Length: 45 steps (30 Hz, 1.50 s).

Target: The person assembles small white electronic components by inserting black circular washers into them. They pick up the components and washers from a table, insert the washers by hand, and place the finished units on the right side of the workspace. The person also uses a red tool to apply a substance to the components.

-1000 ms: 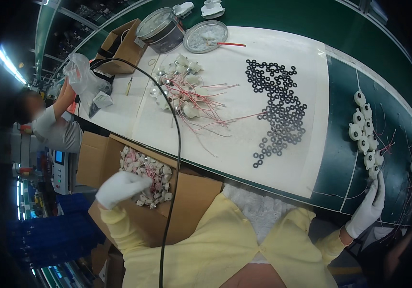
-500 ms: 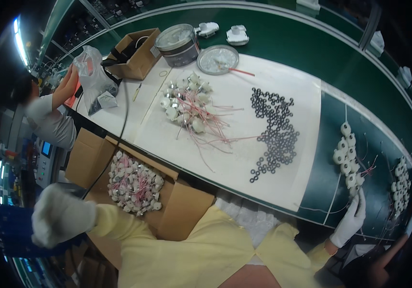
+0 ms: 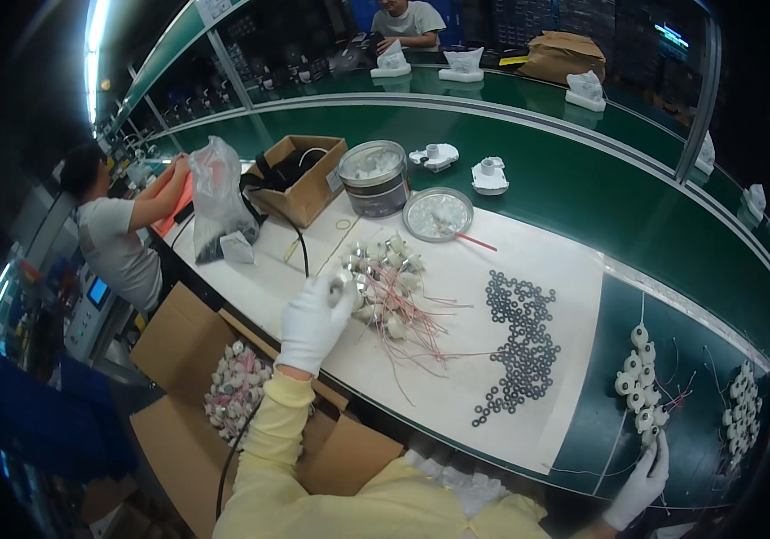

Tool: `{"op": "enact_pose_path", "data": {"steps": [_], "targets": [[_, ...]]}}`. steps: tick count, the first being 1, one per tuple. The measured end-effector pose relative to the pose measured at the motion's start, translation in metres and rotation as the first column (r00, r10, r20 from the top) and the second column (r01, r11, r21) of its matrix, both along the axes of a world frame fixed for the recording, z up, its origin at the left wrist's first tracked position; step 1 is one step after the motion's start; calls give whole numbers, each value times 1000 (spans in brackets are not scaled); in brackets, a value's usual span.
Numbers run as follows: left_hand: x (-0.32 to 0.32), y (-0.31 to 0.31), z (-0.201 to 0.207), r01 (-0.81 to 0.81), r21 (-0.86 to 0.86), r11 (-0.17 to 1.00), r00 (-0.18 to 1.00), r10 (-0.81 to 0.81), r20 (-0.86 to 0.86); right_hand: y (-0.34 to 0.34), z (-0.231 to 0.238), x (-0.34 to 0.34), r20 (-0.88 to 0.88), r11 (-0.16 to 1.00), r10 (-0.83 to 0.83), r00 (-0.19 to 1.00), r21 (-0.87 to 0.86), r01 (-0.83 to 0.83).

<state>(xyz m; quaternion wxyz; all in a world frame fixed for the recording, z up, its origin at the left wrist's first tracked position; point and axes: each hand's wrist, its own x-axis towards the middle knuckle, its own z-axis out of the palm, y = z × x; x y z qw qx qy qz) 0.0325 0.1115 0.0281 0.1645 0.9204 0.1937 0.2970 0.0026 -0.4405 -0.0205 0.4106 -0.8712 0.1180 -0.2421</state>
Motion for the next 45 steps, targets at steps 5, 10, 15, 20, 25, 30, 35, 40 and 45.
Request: {"op": "enact_pose_path", "data": {"steps": [5,10,15,20,25,30,35,40,45], "targets": [[8,-8,-6,-40,-155,987,992,20,-128,2,4,0,-16,999,-38,999,-30,38],[11,-10,-11,-22,-227,974,997,4,-79,0,0,0,-22,999,-31,999,-34,30],[4,-8,-13,32,-215,976,999,-38,-26,-2,-6,-1,-37,993,-22,999,111,26],[5,-10,-10,32,-190,981,999,-37,-24,3,0,-2,1,1000,-2,1000,-8,2],[3,-2,-6,64,-291,954,991,-95,-92,10,4,-1,20,999,-46,999,-8,46],[3,11,-15,111,-447,888,980,-173,-101,10,0,-1,27,997,-43,999,58,42],[5,1,-7,87,-556,826,977,-180,-114,9,3,-2,25,999,-37,999,-7,38],[6,10,-12,200,-499,843,954,-284,-99,8,1,-2,23,999,-32,999,8,31],[5,7,-10,133,-512,849,966,-226,-123,8,4,-3,-12,1000,-17,1000,12,18]]}}
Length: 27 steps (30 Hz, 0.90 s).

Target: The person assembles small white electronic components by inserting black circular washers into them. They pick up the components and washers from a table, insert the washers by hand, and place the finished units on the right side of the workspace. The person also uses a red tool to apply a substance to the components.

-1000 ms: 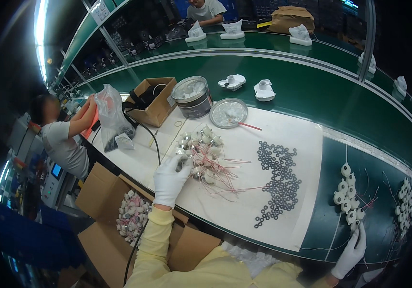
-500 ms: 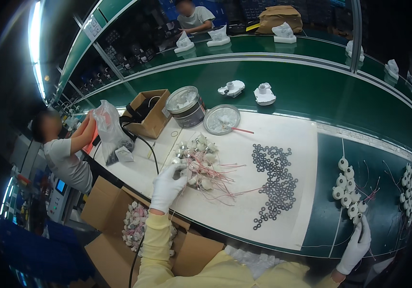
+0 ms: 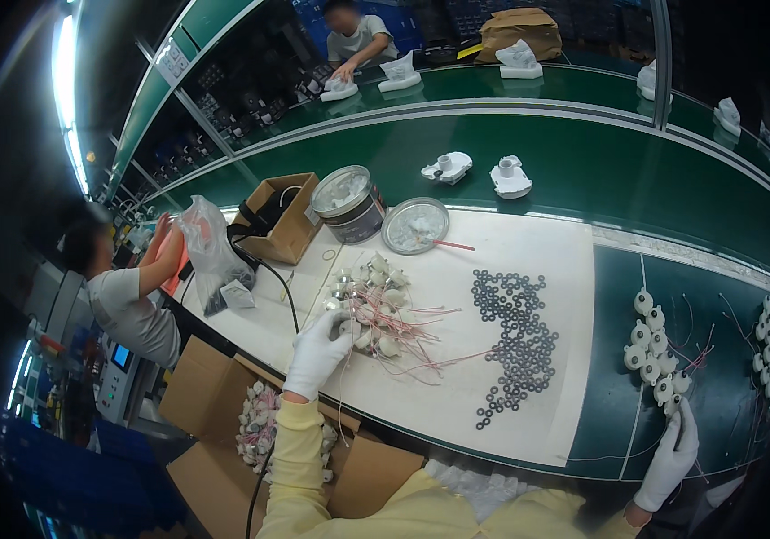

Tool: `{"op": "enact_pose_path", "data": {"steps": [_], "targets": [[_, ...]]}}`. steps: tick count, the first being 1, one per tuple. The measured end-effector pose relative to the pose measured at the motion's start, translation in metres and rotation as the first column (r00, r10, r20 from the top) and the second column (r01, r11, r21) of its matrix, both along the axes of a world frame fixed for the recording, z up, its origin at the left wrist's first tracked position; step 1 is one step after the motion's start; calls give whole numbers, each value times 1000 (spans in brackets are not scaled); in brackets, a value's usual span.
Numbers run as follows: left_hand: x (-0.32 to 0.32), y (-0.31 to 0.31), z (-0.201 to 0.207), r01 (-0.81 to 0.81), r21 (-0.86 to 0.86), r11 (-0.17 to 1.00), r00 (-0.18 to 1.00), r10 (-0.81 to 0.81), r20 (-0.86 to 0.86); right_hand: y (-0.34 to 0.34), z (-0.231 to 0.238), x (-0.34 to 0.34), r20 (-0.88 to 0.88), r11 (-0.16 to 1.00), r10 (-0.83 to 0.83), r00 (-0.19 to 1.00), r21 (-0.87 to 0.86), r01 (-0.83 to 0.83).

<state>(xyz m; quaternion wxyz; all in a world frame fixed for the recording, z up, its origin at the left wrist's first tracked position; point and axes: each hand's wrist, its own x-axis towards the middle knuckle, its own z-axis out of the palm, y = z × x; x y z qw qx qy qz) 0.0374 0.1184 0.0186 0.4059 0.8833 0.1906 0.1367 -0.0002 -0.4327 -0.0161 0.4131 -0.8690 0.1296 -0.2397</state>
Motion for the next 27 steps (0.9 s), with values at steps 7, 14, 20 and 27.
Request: {"op": "enact_pose_path", "data": {"steps": [7,14,20,27], "targets": [[4,16,-19,45,41,998,995,-48,86,-1,0,-1,-12,1000,-11,1000,-12,11],[-5,7,13,-31,215,976,927,-52,371,1,0,0,37,995,-15,999,-97,19],[-6,41,50,-158,-52,986,690,148,708,0,-2,-2,9,1000,-11,1000,-1,11],[-24,-24,101,496,-299,815,351,127,928,-4,-8,-5,0,1000,-9,1000,7,9]]}}
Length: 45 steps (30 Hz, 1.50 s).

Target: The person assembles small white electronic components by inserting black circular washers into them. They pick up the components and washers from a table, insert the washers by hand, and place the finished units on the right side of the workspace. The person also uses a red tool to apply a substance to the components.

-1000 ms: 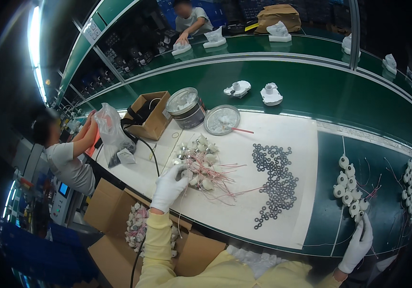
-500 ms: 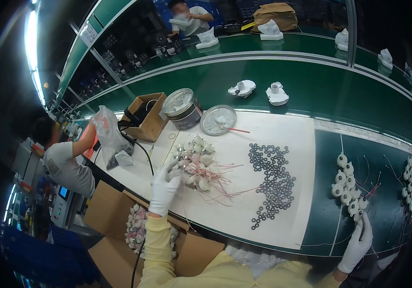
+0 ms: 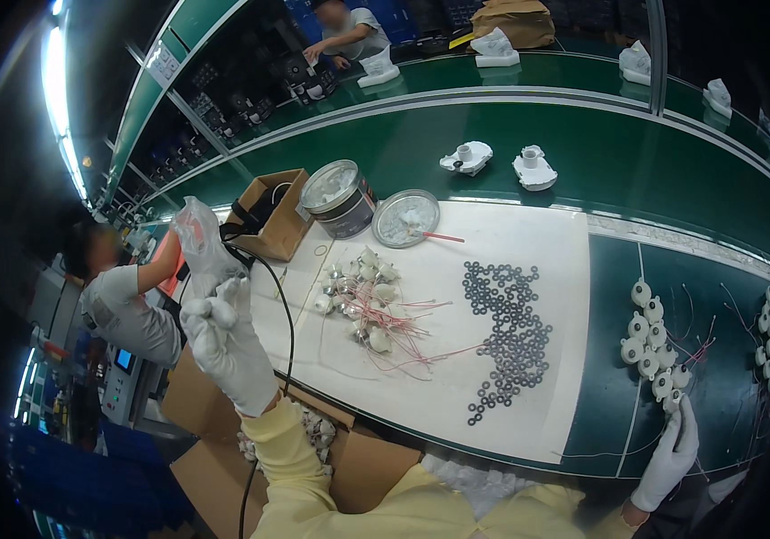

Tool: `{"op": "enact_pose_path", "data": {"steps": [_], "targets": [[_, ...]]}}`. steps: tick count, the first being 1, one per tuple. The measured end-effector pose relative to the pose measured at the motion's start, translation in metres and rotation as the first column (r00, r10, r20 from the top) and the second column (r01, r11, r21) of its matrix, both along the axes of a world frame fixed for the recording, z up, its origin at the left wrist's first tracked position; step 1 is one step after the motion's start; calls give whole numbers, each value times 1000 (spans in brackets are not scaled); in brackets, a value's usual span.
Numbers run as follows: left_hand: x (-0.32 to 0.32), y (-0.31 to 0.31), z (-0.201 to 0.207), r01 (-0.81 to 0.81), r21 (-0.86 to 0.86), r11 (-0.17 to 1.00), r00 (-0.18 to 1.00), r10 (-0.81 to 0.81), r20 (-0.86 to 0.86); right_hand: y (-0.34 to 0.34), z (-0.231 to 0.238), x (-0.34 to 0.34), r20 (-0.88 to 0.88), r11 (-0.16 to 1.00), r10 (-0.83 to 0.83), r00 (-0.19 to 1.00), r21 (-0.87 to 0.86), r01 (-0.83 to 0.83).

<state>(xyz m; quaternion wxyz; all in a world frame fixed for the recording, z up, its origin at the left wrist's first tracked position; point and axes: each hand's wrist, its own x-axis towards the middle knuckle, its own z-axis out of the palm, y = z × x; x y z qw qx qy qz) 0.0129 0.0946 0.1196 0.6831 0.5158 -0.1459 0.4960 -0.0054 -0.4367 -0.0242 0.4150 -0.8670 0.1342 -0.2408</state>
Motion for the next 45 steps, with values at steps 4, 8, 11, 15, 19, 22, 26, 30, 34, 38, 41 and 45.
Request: {"op": "enact_pose_path", "data": {"steps": [4,8,11,15,19,22,26,30,34,38,41,45], "targets": [[-16,-18,14,208,91,974,978,-205,-40,-1,-2,-2,36,1000,1,999,-1,-1],[-27,-39,21,351,113,930,933,-336,-128,-4,-6,-1,45,1000,13,999,-5,-13],[-38,-46,18,387,71,920,890,-351,-292,-5,-11,-1,86,999,10,996,42,-13],[-46,-64,-4,319,-1,948,841,-283,-461,-28,-21,-18,114,988,-72,991,144,55],[-62,-99,-21,219,111,969,653,-61,-755,-1,7,-15,486,952,-247,838,284,116],[-63,-99,-54,239,196,951,472,63,-879,57,51,7,757,856,299,581,57,-514],[-39,-121,-63,315,160,936,407,20,-913,116,122,44,464,-90,857,-222,-289,-953],[-39,-114,-95,225,207,952,489,74,-869,236,130,3,830,-112,510,-226,-197,-974],[-43,-115,-95,228,253,940,478,118,-871,258,151,-24,875,-217,393,-284,-212,-953],[-43,-115,-101,232,247,941,487,108,-867,262,151,-23,945,36,161,-284,-293,-956],[-44,-112,-100,261,230,938,467,86,-880,256,153,-22,984,79,101,-145,-153,-985],[-43,-111,-102,266,202,943,462,60,-885,227,144,-22,934,-30,350,69,85,-996]]}}
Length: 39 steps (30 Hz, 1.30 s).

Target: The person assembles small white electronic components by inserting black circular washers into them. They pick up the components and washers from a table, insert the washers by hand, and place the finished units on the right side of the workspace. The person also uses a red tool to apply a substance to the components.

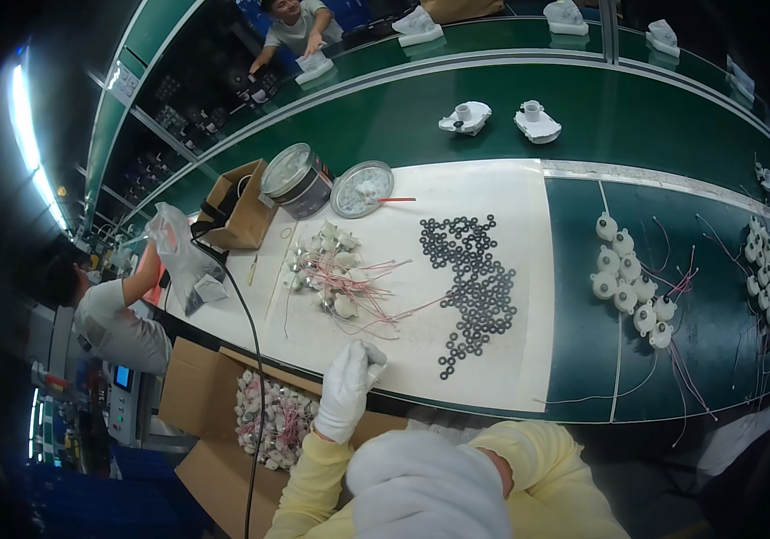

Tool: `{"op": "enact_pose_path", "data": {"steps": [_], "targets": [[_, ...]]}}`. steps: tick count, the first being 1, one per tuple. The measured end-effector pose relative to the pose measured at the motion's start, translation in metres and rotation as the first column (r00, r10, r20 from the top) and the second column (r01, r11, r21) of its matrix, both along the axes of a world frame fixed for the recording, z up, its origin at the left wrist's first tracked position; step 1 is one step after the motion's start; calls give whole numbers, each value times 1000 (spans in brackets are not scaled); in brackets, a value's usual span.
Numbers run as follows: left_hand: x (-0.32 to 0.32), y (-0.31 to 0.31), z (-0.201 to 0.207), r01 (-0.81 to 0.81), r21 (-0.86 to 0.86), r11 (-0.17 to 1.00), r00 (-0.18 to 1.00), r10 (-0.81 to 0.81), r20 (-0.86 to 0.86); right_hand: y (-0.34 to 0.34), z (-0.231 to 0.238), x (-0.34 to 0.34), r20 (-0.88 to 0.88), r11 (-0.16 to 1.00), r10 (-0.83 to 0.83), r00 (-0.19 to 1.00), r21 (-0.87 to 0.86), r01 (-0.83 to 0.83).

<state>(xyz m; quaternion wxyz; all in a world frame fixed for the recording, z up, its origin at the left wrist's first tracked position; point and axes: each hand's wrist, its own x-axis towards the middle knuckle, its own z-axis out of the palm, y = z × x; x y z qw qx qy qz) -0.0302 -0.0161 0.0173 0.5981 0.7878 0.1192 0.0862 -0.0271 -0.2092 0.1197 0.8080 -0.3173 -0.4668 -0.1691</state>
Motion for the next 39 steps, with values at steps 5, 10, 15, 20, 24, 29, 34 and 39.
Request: {"op": "enact_pose_path", "data": {"steps": [5,10,15,20,24,29,34,39], "targets": [[0,-3,0,-25,-18,1000,1000,26,2,3,-8,20,208,966,-224,952,173,190],[2,-4,5,-5,-6,1000,1000,5,17,0,-11,24,235,928,-334,913,252,275],[5,-3,0,-15,111,994,1000,14,12,15,-10,20,236,928,-311,921,284,240],[-3,-4,6,-126,39,991,992,125,18,13,-1,16,358,940,-323,876,228,253],[0,-5,6,-10,44,999,1000,10,16,-11,-1,21,279,923,-385,880,140,359],[-4,-2,-3,-64,48,997,998,64,-11,-34,33,-36,-818,996,22,575,-30,-80],[-2,-9,3,-51,2,999,999,51,4,-44,-4,-31,-885,835,-44,464,-288,-470],[3,-6,1,-7,34,999,1000,7,17,-79,-40,68,494,964,-172,853,-93,249]]}}
